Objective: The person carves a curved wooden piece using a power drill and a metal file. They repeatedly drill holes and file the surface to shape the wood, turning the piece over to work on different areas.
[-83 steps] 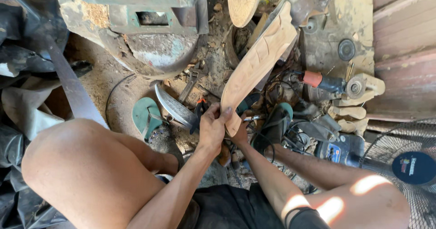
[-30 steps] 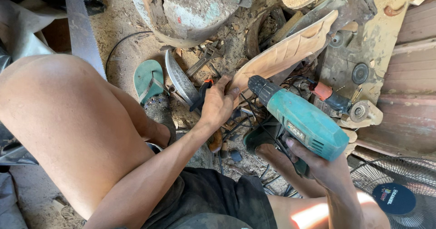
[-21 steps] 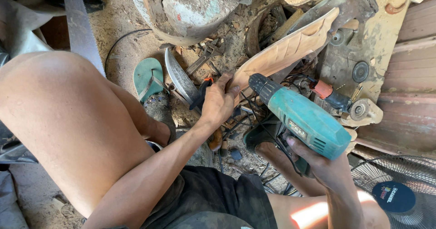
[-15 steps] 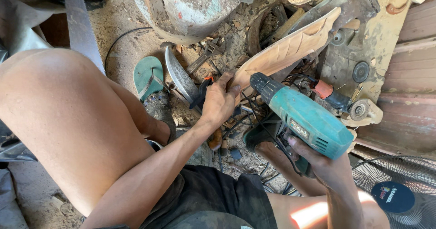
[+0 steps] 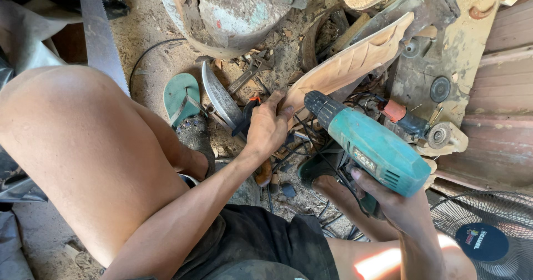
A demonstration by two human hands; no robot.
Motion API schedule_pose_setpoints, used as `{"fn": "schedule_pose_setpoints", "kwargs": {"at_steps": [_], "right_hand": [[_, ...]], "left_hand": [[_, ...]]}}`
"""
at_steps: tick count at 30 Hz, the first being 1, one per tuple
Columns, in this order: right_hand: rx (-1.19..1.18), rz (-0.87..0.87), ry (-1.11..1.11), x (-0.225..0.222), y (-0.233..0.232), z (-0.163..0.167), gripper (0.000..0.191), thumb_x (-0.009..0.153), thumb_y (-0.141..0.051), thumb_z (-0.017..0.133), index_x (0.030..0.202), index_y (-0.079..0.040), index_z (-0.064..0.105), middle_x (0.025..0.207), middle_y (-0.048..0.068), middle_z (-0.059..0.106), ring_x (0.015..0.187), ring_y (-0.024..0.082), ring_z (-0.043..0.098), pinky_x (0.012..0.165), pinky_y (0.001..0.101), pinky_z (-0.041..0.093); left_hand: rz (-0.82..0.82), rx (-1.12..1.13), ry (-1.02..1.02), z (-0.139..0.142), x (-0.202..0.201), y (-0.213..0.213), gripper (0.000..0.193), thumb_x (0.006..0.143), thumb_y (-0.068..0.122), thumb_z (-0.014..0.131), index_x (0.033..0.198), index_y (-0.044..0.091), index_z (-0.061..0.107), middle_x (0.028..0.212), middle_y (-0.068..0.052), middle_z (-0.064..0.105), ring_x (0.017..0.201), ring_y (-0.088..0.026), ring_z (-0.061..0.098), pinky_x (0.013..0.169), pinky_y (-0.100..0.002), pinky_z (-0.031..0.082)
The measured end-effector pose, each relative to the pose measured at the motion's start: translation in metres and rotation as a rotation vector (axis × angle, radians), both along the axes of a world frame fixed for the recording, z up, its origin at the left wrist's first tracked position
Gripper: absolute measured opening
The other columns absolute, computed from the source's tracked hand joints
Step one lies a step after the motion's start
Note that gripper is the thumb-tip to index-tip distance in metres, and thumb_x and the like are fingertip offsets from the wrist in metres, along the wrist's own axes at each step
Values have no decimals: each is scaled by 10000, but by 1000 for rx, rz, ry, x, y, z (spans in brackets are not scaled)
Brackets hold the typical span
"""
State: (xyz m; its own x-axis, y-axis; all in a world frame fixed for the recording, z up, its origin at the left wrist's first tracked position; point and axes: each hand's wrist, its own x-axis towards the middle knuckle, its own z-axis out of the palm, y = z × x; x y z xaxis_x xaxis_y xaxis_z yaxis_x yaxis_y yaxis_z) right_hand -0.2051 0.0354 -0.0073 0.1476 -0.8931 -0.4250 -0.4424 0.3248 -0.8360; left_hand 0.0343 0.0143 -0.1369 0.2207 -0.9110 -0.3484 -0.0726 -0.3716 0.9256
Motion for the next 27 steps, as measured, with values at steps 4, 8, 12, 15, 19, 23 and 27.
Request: {"fn": "schedule_pose_setpoints", "kwargs": {"at_steps": [4, 8, 12, 15, 19, 23, 27], "right_hand": [[-26, 8, 25, -2, 0, -3, 157, 831, -36, 781, 943, 6, 681, 721, 39, 671, 595, 116, 610, 506, 279, 486], [-60, 65, 116, -8, -1, -1, 129, 826, -32, 786, 904, 0, 689, 713, 34, 675, 611, 105, 599, 520, 276, 475], [-39, 41, 118, -7, 1, -1, 129, 822, -34, 792, 896, 3, 693, 722, 33, 678, 622, 106, 601, 532, 281, 478], [-33, 32, 89, -6, 0, 1, 135, 819, -34, 788, 916, 1, 700, 737, 26, 680, 632, 104, 603, 534, 283, 478], [-62, 60, 134, -7, -2, 2, 169, 822, -39, 803, 958, 4, 713, 763, 50, 694, 662, 118, 605, 570, 286, 498], [-128, 108, 123, -8, -2, 0, 265, 810, -65, 807, 1054, -6, 721, 916, 40, 758, 803, 104, 662, 684, 270, 552], [-182, 137, 131, -10, -3, -1, 312, 809, -84, 812, 1093, -9, 708, 947, 35, 762, 833, 111, 673, 732, 269, 558]], "left_hand": [[-15, 35, 0, 7, 0, 0, 422, 969, 127, 587, 1384, 54, 565, 1137, -238, 736, 1050, -348, 746, 978, -413, 528], [-24, 1, -71, 11, -4, 2, 438, 957, 124, 619, 1390, 74, 577, 1081, -269, 734, 1024, -390, 732, 923, -440, 546], [-11, -5, -71, 8, -6, 4, 418, 968, 115, 613, 1383, 69, 588, 1079, -263, 737, 1024, -374, 744, 927, -434, 553], [6, -66, -80, 6, -7, 4, 421, 958, 111, 621, 1376, 66, 596, 1117, -255, 730, 1038, -364, 744, 933, -425, 557], [7, -79, -86, 10, -6, 3, 428, 954, 109, 623, 1379, 67, 595, 1141, -241, 733, 1045, -348, 744, 932, -419, 558], [-41, 102, -79, 16, -6, 2, 424, 969, 141, 602, 1392, 109, 587, 1079, -216, 760, 936, -313, 779, 889, -413, 572], [-29, -31, -142, 18, -7, 1, 428, 971, 128, 610, 1395, 76, 588, 1077, -219, 760, 929, -300, 769, 864, -418, 577]]}}
